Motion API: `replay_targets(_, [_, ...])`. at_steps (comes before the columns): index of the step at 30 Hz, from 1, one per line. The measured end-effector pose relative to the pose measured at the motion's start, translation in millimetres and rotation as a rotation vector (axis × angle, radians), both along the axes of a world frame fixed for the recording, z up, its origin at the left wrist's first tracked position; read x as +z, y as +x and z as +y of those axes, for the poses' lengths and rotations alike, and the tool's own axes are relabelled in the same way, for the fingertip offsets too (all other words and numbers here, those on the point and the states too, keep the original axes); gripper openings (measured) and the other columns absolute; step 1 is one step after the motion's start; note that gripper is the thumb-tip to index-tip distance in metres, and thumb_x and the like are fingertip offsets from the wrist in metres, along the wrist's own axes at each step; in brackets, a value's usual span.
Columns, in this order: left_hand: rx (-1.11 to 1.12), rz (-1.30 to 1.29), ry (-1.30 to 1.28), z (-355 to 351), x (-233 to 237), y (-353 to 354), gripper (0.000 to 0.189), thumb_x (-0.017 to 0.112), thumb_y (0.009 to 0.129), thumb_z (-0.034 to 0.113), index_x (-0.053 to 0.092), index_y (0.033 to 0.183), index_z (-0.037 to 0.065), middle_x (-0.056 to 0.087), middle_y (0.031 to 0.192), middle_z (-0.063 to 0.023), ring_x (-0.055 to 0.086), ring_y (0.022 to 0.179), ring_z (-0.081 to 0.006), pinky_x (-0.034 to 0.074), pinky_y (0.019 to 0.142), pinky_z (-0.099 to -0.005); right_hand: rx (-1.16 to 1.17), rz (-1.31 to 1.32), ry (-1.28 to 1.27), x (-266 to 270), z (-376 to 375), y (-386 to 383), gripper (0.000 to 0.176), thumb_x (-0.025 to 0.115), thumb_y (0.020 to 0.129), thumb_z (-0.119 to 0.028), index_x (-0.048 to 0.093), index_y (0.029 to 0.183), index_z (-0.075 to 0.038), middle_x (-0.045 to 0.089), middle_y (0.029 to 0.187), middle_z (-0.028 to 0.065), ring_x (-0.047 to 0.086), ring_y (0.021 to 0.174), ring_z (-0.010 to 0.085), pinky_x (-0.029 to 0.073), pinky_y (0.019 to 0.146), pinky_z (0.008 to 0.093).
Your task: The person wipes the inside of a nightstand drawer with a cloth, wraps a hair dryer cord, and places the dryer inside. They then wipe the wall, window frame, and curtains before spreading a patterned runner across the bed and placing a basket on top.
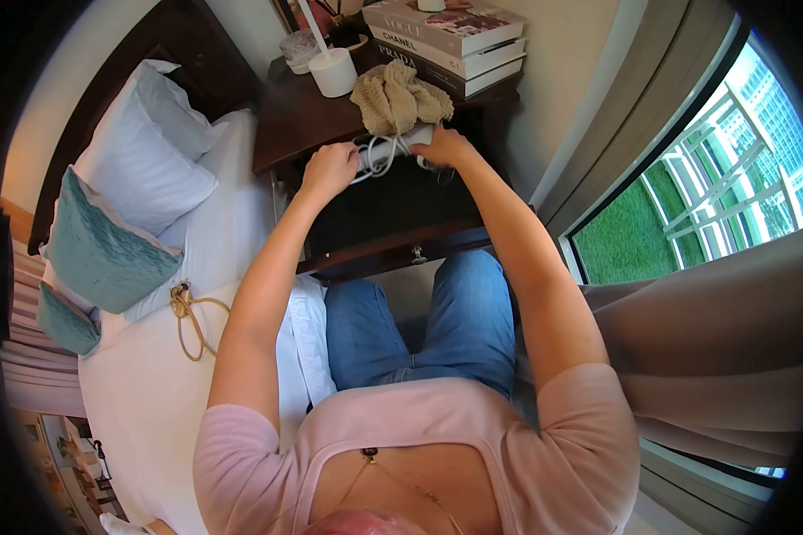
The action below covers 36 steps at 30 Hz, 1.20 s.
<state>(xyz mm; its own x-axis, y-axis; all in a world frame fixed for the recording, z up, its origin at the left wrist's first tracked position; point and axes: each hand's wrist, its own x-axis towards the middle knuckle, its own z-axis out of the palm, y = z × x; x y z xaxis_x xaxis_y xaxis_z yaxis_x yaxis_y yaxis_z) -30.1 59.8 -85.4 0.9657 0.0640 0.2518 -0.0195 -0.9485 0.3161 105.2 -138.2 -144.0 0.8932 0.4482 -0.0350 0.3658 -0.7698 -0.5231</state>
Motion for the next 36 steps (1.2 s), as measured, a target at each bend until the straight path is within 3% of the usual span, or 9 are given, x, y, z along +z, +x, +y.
replay_targets(5, [-0.082, 0.049, -0.071, 4.8, -3.5, -25.4, 0.027, 0.057, 0.08, 0.022, 0.064, 0.098, 0.004, 0.062, 0.097, -0.0197, 0.059, 0.092, -0.0345, 0.046, 0.08, -0.0429, 0.086, -0.63, -0.233, 1.7, 11.9, -27.6, 0.077, 0.053, 0.075, -0.062, 0.047, 0.123, -0.003, 0.055, 0.112, 0.0247, 0.051, 0.11, 0.0337, 0.027, 0.1, 0.0455])
replay_targets(9, [-0.165, 0.044, -0.141, -5.5, 4.9, -53.5, 0.03, 0.057, 0.081, 0.023, 0.063, 0.101, 0.001, 0.061, 0.099, -0.0193, 0.057, 0.095, -0.035, 0.045, 0.084, -0.0398, 0.153, -0.125, -0.096, 73.3, 21.0, -65.3, 0.06, 0.054, 0.079, -0.052, 0.052, 0.112, -0.003, 0.062, 0.092, 0.0194, 0.057, 0.098, 0.0317, 0.044, 0.08, 0.0457])
replay_targets(11, [-0.211, 0.022, -0.152, -15.4, 14.7, -68.2, 0.031, 0.056, 0.082, 0.023, 0.062, 0.102, 0.001, 0.061, 0.101, -0.0187, 0.056, 0.097, -0.0343, 0.044, 0.085, -0.0391, 0.082, -0.41, 0.261, 89.3, 32.3, -66.0, 0.059, 0.057, 0.076, -0.051, 0.052, 0.11, -0.003, 0.06, 0.097, 0.0202, 0.055, 0.098, 0.0342, 0.048, 0.069, 0.0438])
replay_targets(14, [-0.32, 0.081, -0.11, -32.8, 18.1, -97.2, 0.034, 0.057, 0.082, 0.024, 0.059, 0.107, 0.0, 0.058, 0.108, -0.0174, 0.052, 0.105, -0.032, 0.041, 0.09, -0.0378, -0.072, -1.209, 0.102, 68.8, 43.2, -21.3, 0.053, 0.058, 0.077, -0.049, 0.053, 0.111, -0.008, 0.055, 0.108, 0.0205, 0.051, 0.103, 0.0372, 0.034, 0.092, 0.0478])
replay_targets(16, [-0.406, 0.126, -0.039, -41.0, 16.5, -116.5, 0.037, 0.055, 0.084, 0.025, 0.056, 0.112, 0.001, 0.055, 0.115, -0.0175, 0.048, 0.111, -0.0315, 0.038, 0.095, -0.0372, 0.186, -0.569, 0.126, 62.2, 35.2, 2.7, 0.056, 0.056, 0.08, -0.046, 0.049, 0.115, -0.003, 0.056, 0.108, 0.0261, 0.054, 0.104, 0.0378, 0.035, 0.092, 0.0486])
replay_targets(20, [-0.328, -0.156, 0.216, -37.0, -1.0, -149.4, 0.04, 0.061, 0.079, 0.024, 0.056, 0.113, 0.003, 0.053, 0.118, -0.017, 0.044, 0.117, -0.031, 0.033, 0.1, -0.0388, -0.064, -0.491, 0.8, 90.9, 13.6, -24.2, 0.051, 0.05, 0.087, -0.042, 0.049, 0.109, 0.004, 0.056, 0.105, 0.028, 0.053, 0.103, 0.0408, 0.042, 0.086, 0.0411])
replay_targets(22, [-0.276, -0.195, 0.213, -31.4, -12.6, -150.7, 0.038, 0.065, 0.076, 0.023, 0.059, 0.11, 0.006, 0.058, 0.103, -0.011, 0.053, 0.1, -0.027, 0.042, 0.087, -0.0361, -0.227, -0.619, 0.896, 110.2, -19.2, -33.0, 0.05, 0.05, 0.088, -0.039, 0.048, 0.112, 0.004, 0.055, 0.108, 0.0242, 0.052, 0.104, 0.0337, 0.041, 0.086, 0.0397])
replay_targets(26, [-0.225, -0.164, 0.129, -27.9, -26.7, -149.5, 0.037, 0.067, 0.074, 0.024, 0.06, 0.107, 0.009, 0.058, 0.087, -0.0053, 0.055, 0.081, -0.0232, 0.046, 0.07, -0.0334, -0.181, -0.138, 1.779, 181.5, -89.3, -100.8, 0.033, 0.046, 0.089, -0.023, 0.052, 0.112, -0.001, 0.056, 0.112, 0.0116, 0.054, 0.103, 0.024, 0.043, 0.086, 0.0362])
replay_targets(36, [-0.244, -0.284, -0.025, 13.9, -3.2, -144.5, 0.039, 0.069, 0.07, 0.032, 0.062, 0.1, 0.007, 0.06, 0.086, -0.0072, 0.056, 0.083, -0.0266, 0.046, 0.073, -0.0364, -0.267, -0.03, 1.341, 91.5, -244.1, -112.7, 0.035, 0.045, 0.089, -0.026, 0.051, 0.112, -0.001, 0.055, 0.108, 0.0097, 0.053, 0.101, 0.0198, 0.041, 0.088, 0.033])
